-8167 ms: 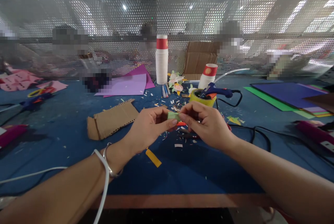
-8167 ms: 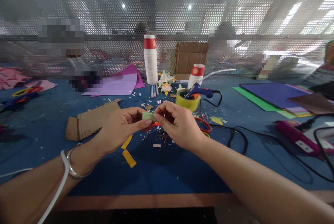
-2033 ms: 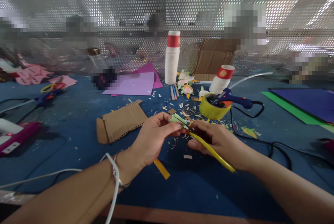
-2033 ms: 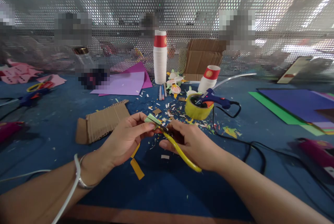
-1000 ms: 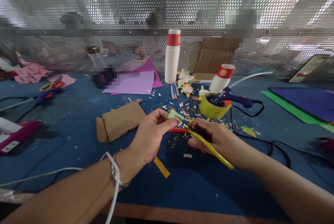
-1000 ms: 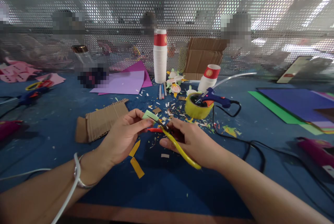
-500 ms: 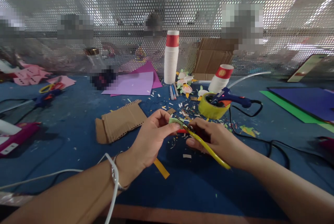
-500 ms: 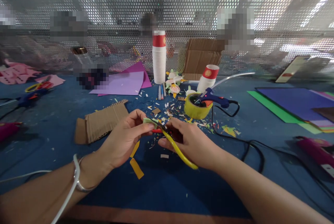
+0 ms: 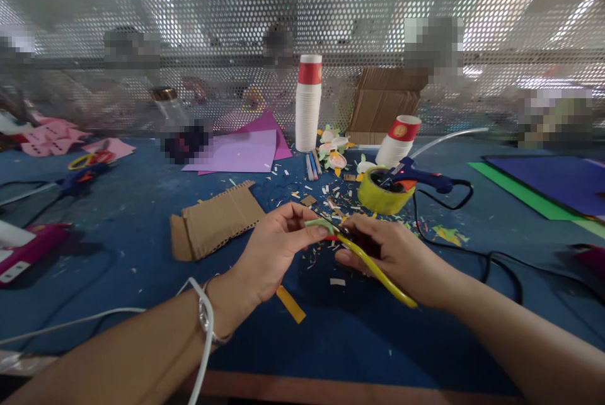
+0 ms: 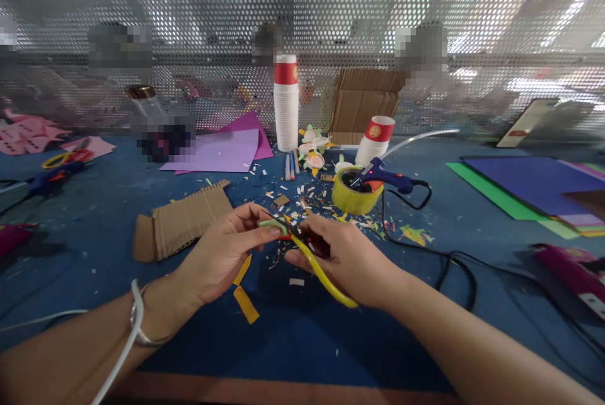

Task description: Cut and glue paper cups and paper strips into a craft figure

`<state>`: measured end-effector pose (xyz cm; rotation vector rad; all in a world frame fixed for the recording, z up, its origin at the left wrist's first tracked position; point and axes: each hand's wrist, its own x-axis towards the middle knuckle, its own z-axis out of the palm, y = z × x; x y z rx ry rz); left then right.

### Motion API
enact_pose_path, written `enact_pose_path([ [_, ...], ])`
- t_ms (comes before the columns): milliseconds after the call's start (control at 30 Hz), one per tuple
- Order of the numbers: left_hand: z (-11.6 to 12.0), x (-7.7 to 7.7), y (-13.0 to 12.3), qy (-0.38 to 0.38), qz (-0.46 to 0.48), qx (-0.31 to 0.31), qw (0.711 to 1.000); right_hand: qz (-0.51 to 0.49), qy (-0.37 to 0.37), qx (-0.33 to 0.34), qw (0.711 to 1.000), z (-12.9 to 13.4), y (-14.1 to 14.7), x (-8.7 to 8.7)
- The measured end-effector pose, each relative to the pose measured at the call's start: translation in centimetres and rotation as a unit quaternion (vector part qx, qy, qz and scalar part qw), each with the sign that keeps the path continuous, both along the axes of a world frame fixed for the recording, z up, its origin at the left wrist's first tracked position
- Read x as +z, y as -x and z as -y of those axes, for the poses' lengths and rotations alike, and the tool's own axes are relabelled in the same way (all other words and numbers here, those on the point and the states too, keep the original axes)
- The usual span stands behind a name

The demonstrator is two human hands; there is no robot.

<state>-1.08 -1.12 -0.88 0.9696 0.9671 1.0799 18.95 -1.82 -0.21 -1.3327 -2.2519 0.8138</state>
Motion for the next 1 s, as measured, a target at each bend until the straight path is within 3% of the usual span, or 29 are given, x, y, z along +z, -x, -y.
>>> enact_pose_path([
  [433,-0.7,0.0,0.3,0.021,-0.032,-0.028,0.999,0.021,-0.031,0.002,0.999,0.0,-0.2,-0.1],
  [533,-0.6,0.2,0.2,0.034,0.0,-0.018,0.999,-0.004,-0.042,-0.024,0.999,-0.2,-0.4,-0.2],
  [633,-0.5,0.3,0.2,0.028,0.022,-0.016,0.999,-0.062,0.002,-0.048,0.997,-0.2,-0.5,-0.4],
  [700,-0.3,0.2,0.2,-0.024,-0.007,-0.02,0.999,-0.115,0.054,-0.062,0.99,-0.1,-0.4,-0.4],
  [800,0.4,0.2,0.3,-0.163,-0.105,-0.022,0.981,-0.193,0.108,-0.074,0.972,0.2,0.1,0.0],
  [900,1.0,0.5,0.4,-0.301,-0.201,-0.028,0.932,-0.258,0.146,-0.074,0.952,0.4,0.6,0.3],
  [1000,1.4,0.7,0.4,-0.39,-0.268,-0.047,0.88,-0.298,0.173,-0.074,0.936,0.6,0.9,0.4],
])
